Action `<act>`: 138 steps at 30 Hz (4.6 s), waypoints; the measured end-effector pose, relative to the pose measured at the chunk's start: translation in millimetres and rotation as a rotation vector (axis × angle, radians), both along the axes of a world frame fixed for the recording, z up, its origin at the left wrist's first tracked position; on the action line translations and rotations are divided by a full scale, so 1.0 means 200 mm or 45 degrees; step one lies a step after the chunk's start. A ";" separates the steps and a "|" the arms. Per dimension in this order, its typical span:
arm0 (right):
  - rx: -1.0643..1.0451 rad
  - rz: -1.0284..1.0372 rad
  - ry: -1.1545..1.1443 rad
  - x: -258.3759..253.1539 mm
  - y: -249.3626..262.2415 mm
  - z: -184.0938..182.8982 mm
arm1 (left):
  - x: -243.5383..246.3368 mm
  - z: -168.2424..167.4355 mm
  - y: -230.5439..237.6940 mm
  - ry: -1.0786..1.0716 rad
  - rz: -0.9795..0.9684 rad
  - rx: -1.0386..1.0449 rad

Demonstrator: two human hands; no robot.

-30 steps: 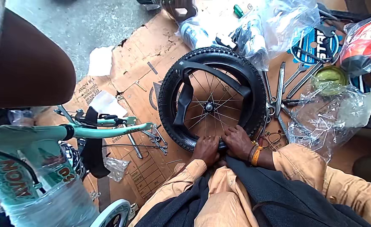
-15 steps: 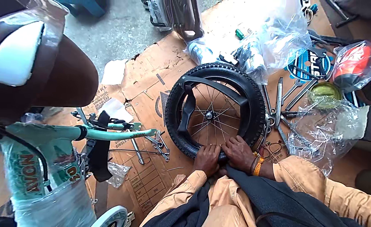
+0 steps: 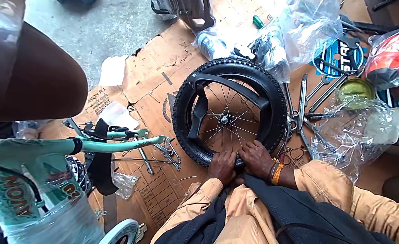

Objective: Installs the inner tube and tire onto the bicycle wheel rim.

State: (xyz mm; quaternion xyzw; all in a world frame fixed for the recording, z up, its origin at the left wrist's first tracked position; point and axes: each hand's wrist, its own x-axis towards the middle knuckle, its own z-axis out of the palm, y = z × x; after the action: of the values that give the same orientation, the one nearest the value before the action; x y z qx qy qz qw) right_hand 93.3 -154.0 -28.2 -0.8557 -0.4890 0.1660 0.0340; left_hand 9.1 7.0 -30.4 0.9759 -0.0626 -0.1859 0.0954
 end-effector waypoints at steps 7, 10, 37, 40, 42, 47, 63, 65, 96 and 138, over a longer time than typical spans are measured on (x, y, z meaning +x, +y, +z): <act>0.026 -0.011 -0.095 -0.01 -0.01 -0.05 | 0.00 -0.04 0.00 -0.123 -0.004 0.027; -0.046 0.031 -0.054 -0.02 0.01 0.01 | -0.03 -0.03 0.01 -0.087 -0.016 0.011; -0.205 0.046 0.203 0.01 -0.03 0.03 | 0.09 0.01 0.34 -0.218 0.731 0.286; -0.166 0.028 0.203 0.00 -0.04 0.01 | 0.11 -0.03 0.37 -0.246 0.545 0.191; -0.136 0.008 0.213 0.01 -0.05 0.01 | 0.12 -0.02 0.39 -0.319 0.441 0.105; -0.096 -0.002 0.202 0.00 -0.06 0.00 | 0.13 0.01 0.44 -0.442 0.369 -0.073; -0.092 0.017 0.180 -0.01 -0.07 0.00 | 0.19 0.09 0.51 0.003 0.456 0.297; -0.096 0.017 0.171 -0.01 -0.07 0.00 | 0.18 0.08 0.50 0.049 0.332 0.351; 0.581 -0.402 -0.150 0.59 -0.27 0.23 | 0.06 -0.01 0.56 -0.661 1.159 -0.536; 0.189 0.339 -0.068 0.41 0.12 0.14 | -0.12 -0.05 0.21 -0.159 0.240 -0.380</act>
State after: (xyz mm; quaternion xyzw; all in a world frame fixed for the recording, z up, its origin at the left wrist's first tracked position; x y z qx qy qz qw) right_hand 174.5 -130.7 -0.4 -0.7826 -0.6097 0.1095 0.0617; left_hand -15.4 50.0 -40.1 0.9621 -0.0037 -0.1038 0.2521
